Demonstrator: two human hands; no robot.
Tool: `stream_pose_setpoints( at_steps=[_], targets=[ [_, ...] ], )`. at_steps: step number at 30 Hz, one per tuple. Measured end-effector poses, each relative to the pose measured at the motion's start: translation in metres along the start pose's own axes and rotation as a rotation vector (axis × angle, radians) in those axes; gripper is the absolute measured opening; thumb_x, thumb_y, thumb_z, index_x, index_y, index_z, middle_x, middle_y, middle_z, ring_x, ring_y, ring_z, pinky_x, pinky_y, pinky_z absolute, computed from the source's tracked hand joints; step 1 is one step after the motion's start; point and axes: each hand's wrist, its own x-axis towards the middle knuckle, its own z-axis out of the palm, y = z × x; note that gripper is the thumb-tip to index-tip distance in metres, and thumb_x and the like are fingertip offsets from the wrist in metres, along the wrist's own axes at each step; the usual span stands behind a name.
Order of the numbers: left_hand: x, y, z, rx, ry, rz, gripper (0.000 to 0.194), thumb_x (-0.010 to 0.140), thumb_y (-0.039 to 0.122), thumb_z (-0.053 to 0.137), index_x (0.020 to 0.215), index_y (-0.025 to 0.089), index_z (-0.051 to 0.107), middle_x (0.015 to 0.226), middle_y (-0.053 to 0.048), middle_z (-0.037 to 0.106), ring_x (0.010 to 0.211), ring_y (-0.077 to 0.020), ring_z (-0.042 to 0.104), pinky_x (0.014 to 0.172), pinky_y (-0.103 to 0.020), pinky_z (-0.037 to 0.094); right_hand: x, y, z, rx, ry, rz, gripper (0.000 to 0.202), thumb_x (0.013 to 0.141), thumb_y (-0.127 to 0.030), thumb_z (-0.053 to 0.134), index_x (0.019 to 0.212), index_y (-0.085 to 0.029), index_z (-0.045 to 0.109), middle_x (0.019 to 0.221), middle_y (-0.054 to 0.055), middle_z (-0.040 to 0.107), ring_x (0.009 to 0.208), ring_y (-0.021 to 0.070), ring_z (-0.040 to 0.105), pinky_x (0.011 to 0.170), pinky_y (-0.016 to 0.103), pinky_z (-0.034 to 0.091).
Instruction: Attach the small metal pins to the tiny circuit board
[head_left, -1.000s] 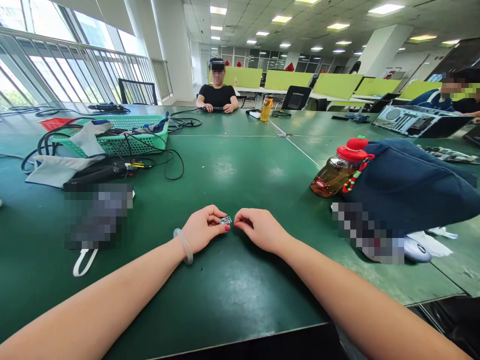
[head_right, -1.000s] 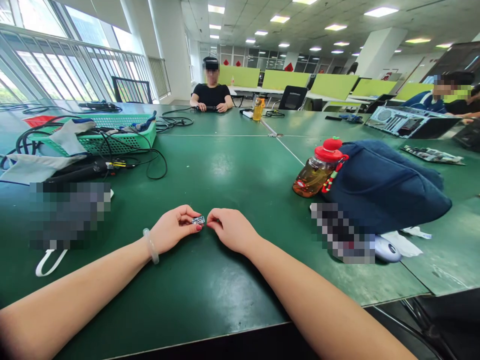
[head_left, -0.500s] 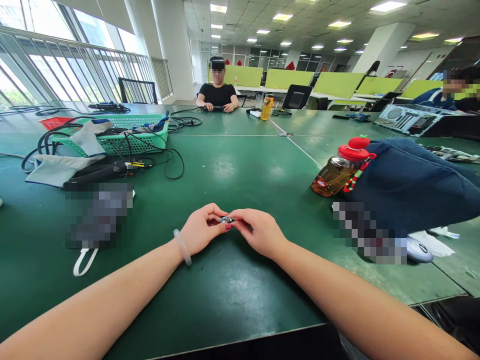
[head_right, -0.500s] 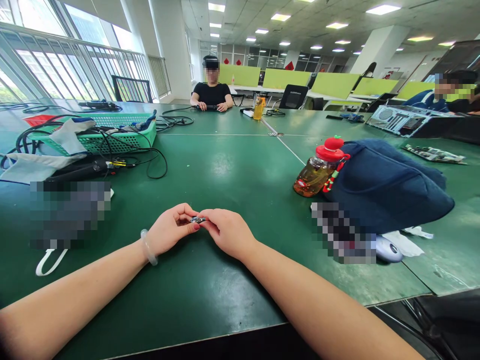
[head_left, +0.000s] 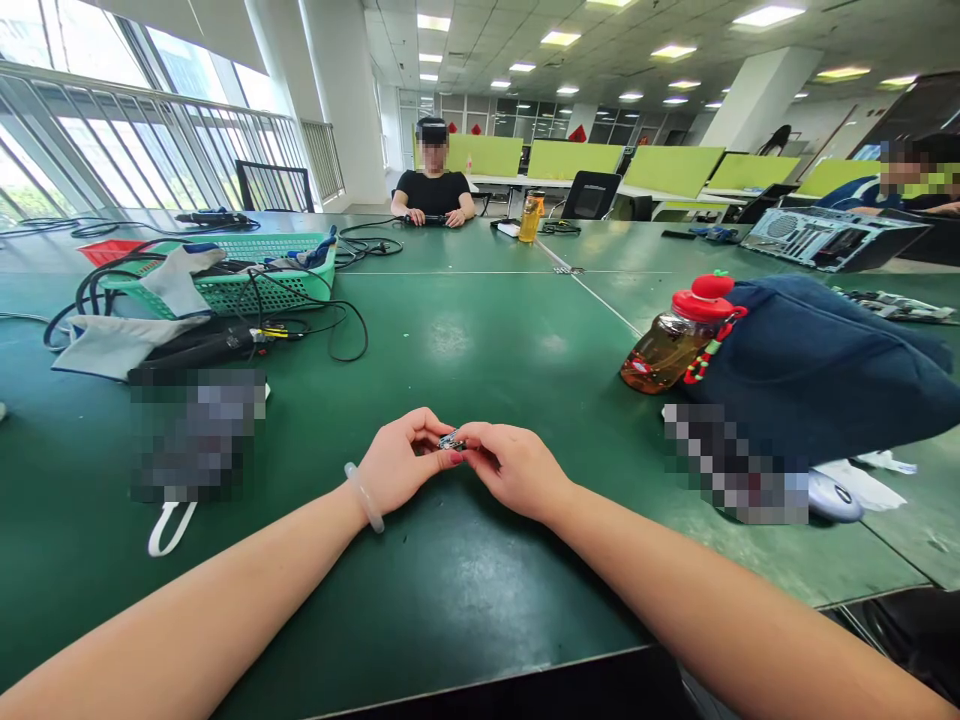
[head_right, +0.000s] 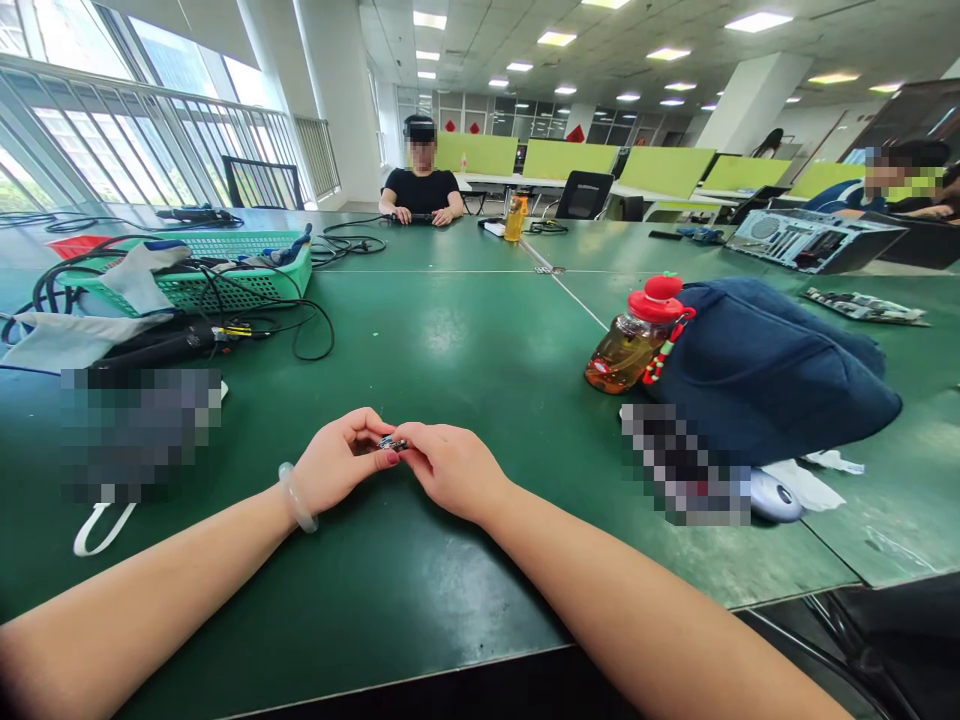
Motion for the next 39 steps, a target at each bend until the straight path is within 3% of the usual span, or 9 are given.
stream_pose_setpoints(
  at_steps=[8,20,25,39],
  targets=[
    [-0.001,0.001,-0.001,0.098,-0.008,0.058,0.03,0.065,0.037,0.069,0.078,0.017,0.053,0.076,-0.002,0.064,0.068,-0.0137,0.057,0.068,-0.028,0.047,0.0,0.001,-0.002,0.122,-0.067,0.177,0.023,0.079,-0.019,0.054,0.102,-0.024,0.052,0.076,-0.003,0.067,0.061,0.0105,0.059,0.062,0.022,0.044],
    [-0.004,0.007,0.0,0.363,-0.014,0.114,0.021,0.068,0.035,0.066,0.077,0.018,0.059,0.073,-0.001,0.063,0.069,-0.0146,0.057,0.069,-0.029,0.046,0.0,0.002,-0.003,0.259,-0.16,0.269,0.02,0.079,-0.02,0.053,0.098,-0.023,0.049,0.07,-0.005,0.064,0.058,0.0085,0.057,0.06,0.021,0.043],
    [-0.005,0.007,0.0,0.363,-0.016,0.1,0.023,0.066,0.037,0.067,0.076,0.018,0.059,0.073,-0.001,0.064,0.069,-0.0156,0.058,0.069,-0.029,0.047,0.001,0.002,-0.002,0.268,-0.185,0.291,0.022,0.078,-0.02,0.054,0.099,-0.023,0.048,0.07,-0.004,0.065,0.058,0.009,0.057,0.06,0.022,0.043],
    [-0.004,0.008,0.0,0.284,-0.053,0.106,0.02,0.066,0.033,0.067,0.076,0.018,0.058,0.073,-0.001,0.064,0.068,-0.0147,0.058,0.069,-0.029,0.047,-0.001,0.012,-0.008,0.079,-0.256,0.062,0.018,0.083,-0.022,0.051,0.102,-0.023,0.049,0.08,-0.002,0.067,0.067,0.0115,0.059,0.062,0.023,0.042]
  ],
)
